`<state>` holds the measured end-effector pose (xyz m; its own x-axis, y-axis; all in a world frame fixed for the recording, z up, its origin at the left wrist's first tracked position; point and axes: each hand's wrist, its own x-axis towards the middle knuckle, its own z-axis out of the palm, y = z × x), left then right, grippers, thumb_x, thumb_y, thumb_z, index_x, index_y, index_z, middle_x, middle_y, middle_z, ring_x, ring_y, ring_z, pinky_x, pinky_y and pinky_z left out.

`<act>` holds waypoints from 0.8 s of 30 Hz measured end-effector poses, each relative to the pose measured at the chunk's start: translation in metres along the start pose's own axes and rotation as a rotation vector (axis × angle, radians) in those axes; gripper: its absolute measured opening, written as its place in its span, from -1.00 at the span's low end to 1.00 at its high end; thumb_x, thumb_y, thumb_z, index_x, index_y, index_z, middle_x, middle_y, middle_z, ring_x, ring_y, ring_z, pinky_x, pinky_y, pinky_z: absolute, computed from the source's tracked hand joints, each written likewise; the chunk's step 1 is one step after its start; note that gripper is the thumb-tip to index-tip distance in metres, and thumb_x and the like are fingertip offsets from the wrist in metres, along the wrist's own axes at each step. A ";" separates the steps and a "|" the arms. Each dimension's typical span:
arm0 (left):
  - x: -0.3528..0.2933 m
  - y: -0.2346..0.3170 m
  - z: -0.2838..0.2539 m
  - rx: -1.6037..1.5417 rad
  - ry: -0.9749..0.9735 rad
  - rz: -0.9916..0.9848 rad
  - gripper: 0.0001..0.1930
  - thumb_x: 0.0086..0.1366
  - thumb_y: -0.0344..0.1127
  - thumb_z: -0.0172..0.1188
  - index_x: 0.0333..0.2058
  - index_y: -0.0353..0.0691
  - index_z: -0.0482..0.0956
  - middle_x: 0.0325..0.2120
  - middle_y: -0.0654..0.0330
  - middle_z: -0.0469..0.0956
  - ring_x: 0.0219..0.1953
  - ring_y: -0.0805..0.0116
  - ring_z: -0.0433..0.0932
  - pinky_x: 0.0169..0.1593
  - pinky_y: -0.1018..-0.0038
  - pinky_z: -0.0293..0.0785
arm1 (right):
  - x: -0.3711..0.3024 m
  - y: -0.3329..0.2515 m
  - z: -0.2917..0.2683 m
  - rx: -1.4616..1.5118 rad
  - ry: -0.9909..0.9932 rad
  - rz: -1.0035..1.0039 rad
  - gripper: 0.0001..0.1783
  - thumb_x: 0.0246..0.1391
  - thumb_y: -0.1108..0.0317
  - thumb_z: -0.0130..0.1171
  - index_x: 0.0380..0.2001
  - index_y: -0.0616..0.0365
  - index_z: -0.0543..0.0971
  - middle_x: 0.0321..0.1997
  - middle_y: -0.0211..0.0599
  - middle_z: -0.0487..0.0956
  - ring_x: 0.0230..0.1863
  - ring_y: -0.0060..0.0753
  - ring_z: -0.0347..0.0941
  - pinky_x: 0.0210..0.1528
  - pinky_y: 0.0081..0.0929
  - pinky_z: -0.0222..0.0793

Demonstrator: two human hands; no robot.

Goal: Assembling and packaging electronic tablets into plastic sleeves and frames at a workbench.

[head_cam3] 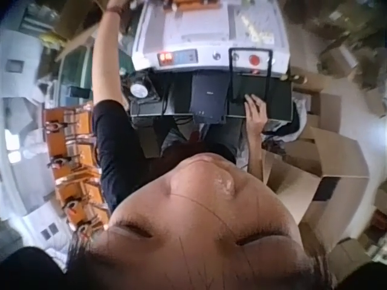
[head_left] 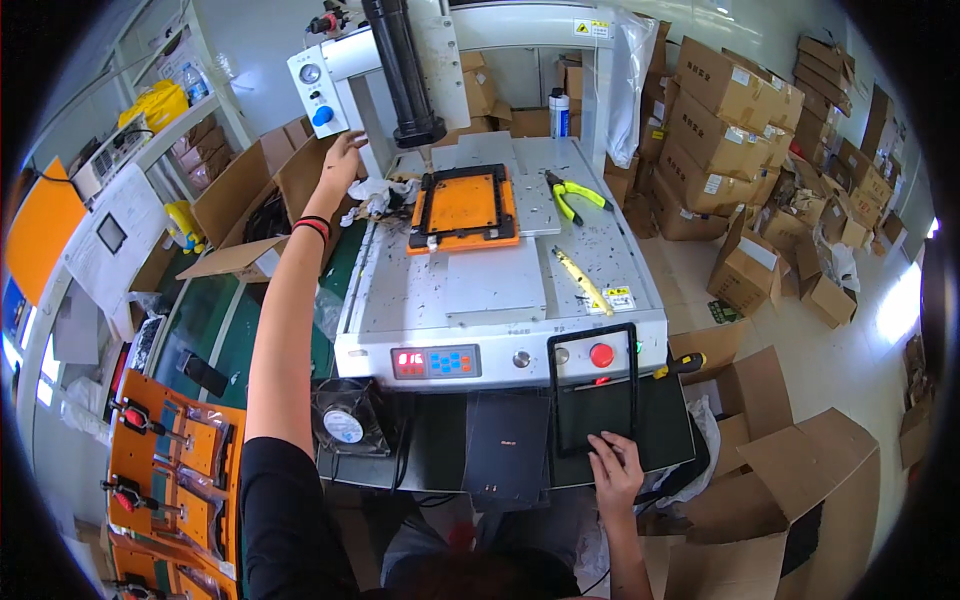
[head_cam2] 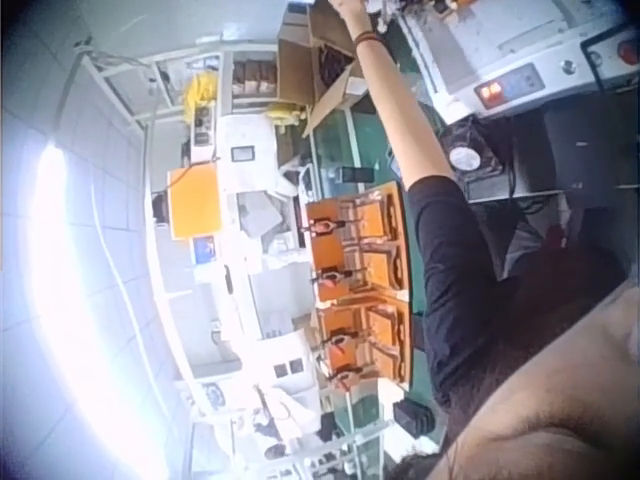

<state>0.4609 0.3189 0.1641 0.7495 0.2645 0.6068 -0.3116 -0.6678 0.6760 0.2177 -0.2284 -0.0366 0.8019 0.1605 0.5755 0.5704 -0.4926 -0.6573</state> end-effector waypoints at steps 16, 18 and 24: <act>-0.046 0.008 -0.010 0.117 -0.192 -0.323 -0.41 0.26 -0.32 -0.17 0.24 -0.28 -0.07 0.19 0.08 0.21 0.28 0.16 0.05 0.27 0.39 -0.05 | -0.001 0.000 0.000 -0.003 0.023 -0.026 -0.66 -0.20 0.64 0.24 -0.25 0.13 0.60 -0.20 -0.24 0.47 -0.29 -0.32 0.46 -0.30 -0.51 0.41; -0.046 -0.027 -0.025 0.442 -0.301 -0.078 -0.25 0.10 -0.54 -0.02 0.24 -0.29 -0.17 0.12 -0.10 0.27 0.20 0.06 0.21 0.20 0.30 0.12 | 0.000 -0.002 0.003 0.002 0.007 -0.034 -0.66 -0.20 0.64 0.24 -0.25 0.13 0.60 -0.20 -0.23 0.47 -0.29 -0.31 0.47 -0.30 -0.51 0.41; -0.049 0.003 0.025 0.864 -0.331 -0.103 -0.30 0.06 -0.53 -0.05 0.22 -0.13 0.01 -0.11 -0.08 0.49 0.03 0.04 0.41 0.19 -0.08 -0.01 | -0.002 -0.003 -0.004 -0.030 0.034 0.014 -0.66 -0.24 0.69 0.21 -0.30 0.18 0.61 -0.22 -0.22 0.47 -0.29 -0.34 0.45 -0.30 -0.54 0.39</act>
<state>0.4375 0.2865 0.1261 0.9193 0.2280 0.3208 0.2088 -0.9735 0.0935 0.2138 -0.2305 -0.0332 0.8027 0.1245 0.5832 0.5534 -0.5197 -0.6509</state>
